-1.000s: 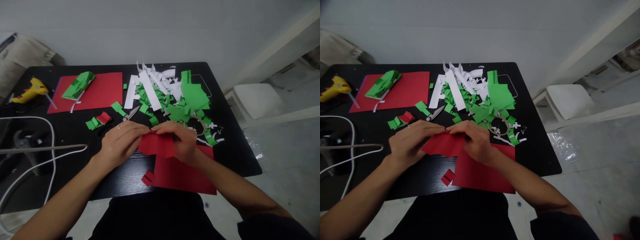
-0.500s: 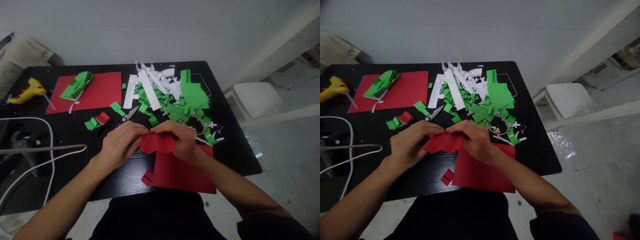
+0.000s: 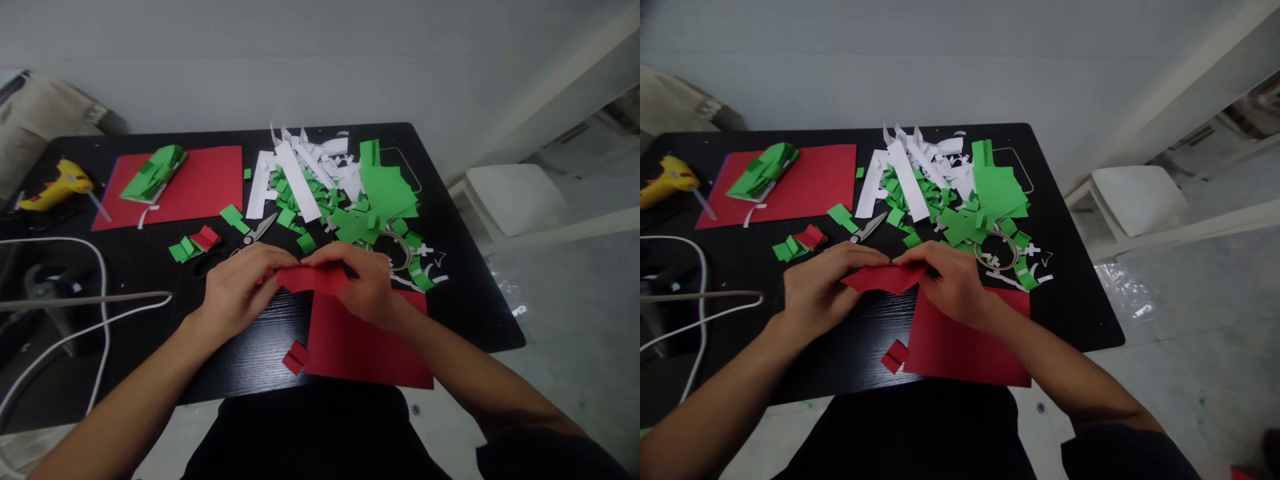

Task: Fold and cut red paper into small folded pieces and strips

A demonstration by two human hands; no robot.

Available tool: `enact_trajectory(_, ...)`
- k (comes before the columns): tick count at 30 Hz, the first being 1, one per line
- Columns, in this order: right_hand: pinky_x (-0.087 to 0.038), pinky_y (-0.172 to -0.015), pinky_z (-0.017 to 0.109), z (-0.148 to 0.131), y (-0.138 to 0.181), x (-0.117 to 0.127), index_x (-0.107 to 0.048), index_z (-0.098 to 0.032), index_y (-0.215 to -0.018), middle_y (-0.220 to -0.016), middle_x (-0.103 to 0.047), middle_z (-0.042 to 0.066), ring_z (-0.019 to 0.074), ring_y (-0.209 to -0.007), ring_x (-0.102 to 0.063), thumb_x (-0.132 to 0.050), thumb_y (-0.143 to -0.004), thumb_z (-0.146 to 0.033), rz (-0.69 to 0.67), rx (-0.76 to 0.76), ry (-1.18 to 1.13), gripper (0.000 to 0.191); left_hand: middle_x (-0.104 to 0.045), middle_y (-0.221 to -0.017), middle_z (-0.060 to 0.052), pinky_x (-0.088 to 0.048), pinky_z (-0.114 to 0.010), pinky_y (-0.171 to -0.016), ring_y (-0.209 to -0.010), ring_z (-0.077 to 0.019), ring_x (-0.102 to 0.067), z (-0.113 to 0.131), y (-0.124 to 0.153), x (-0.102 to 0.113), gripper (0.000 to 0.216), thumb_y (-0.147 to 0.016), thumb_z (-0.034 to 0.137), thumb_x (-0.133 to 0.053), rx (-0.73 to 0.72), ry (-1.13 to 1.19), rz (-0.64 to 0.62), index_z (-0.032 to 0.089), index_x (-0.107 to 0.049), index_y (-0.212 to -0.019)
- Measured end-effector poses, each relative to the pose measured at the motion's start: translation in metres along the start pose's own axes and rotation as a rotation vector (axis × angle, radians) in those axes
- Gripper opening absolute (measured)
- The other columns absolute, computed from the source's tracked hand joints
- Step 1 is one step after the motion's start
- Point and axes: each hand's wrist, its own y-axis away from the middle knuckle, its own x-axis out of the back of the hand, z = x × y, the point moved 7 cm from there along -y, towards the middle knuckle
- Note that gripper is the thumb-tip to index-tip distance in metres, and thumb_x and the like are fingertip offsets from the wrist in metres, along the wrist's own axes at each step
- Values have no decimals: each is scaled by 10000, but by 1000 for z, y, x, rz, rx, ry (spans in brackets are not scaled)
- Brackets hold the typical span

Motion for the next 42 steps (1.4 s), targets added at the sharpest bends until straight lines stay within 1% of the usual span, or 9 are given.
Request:
enact_trajectory(8,-634,-768,250,6,2,-1,-724,-235,-1008,-918,-821,-10,137,-802,-786,-767,-906,-115,44,-69,4,163,-760,-1064,-97,-594,-328,-874,-971,-191,-731,1,-3,-3,219,-959,82,-669,-59,-25,36,152,-674,-1166)
enact_trajectory(12,-653,-772,300,21,3,-5,-709,-236,-996,-909,-826,-1,172,-814,-798,-831,-877,-244,43,-223,-169,170,-757,-981,-62,-583,-288,-791,-869,-162,-719,-1,-3,-2,108,-965,114,-673,-24,-30,44,159,-692,-1061)
enact_trajectory(14,-663,-789,325,32,3,-10,-699,-228,-997,-927,-831,14,196,-844,-806,-877,-829,-337,36,-373,-328,268,-745,-897,-37,-555,-262,-696,-754,-141,-683,-7,-3,-2,28,-963,180,-693,68,-1,56,166,-702,-986)
enact_trajectory(18,-675,-797,364,45,5,-20,-686,-223,-1021,-924,-836,22,222,-858,-809,-913,-764,-415,-37,-670,-559,393,-727,-814,-33,-503,-263,-615,-688,-149,-644,-30,1,-10,157,-945,326,-721,417,268,30,169,-721,-953)
enact_trajectory(21,-676,-778,361,46,6,-23,-687,-222,-1067,-863,-828,5,208,-801,-803,-903,-779,-396,-66,-770,-633,400,-709,-755,-26,-493,-262,-603,-654,-149,-632,-41,4,-18,203,-913,367,-742,604,493,28,164,-727,-911)
enact_trajectory(27,-666,-729,340,49,10,-26,-706,-208,-1047,-809,-814,1,201,-752,-790,-921,-749,-440,-43,-835,-680,435,-689,-700,-14,-517,-268,-652,-651,-150,-634,-43,2,-28,230,-895,387,-746,687,651,10,161,-717,-868)
enact_trajectory(31,-656,-734,326,52,12,-27,-726,-204,-986,-781,-803,-9,190,-739,-779,-945,-711,-430,-23,-854,-693,418,-697,-753,-10,-496,-265,-621,-663,-154,-629,-45,5,-30,255,-860,399,-788,696,586,-9,171,-733,-961)
enact_trajectory(36,-662,-781,345,53,11,-24,-742,-193,-978,-872,-817,25,194,-793,-780,-947,-705,-417,-16,-843,-646,409,-690,-676,-15,-454,-252,-556,-594,-142,-600,-46,4,-26,279,-853,425,-788,685,503,-11,163,-707,-799)
enact_trajectory(42,-673,-799,368,56,10,-23,-740,-199,-967,-827,-811,13,190,-762,-779,-952,-700,-411,-11,-809,-623,401,-713,-660,-29,-513,-265,-615,-614,-154,-650,-46,1,-26,294,-889,430,-765,672,544,-49,163,-699,-785)
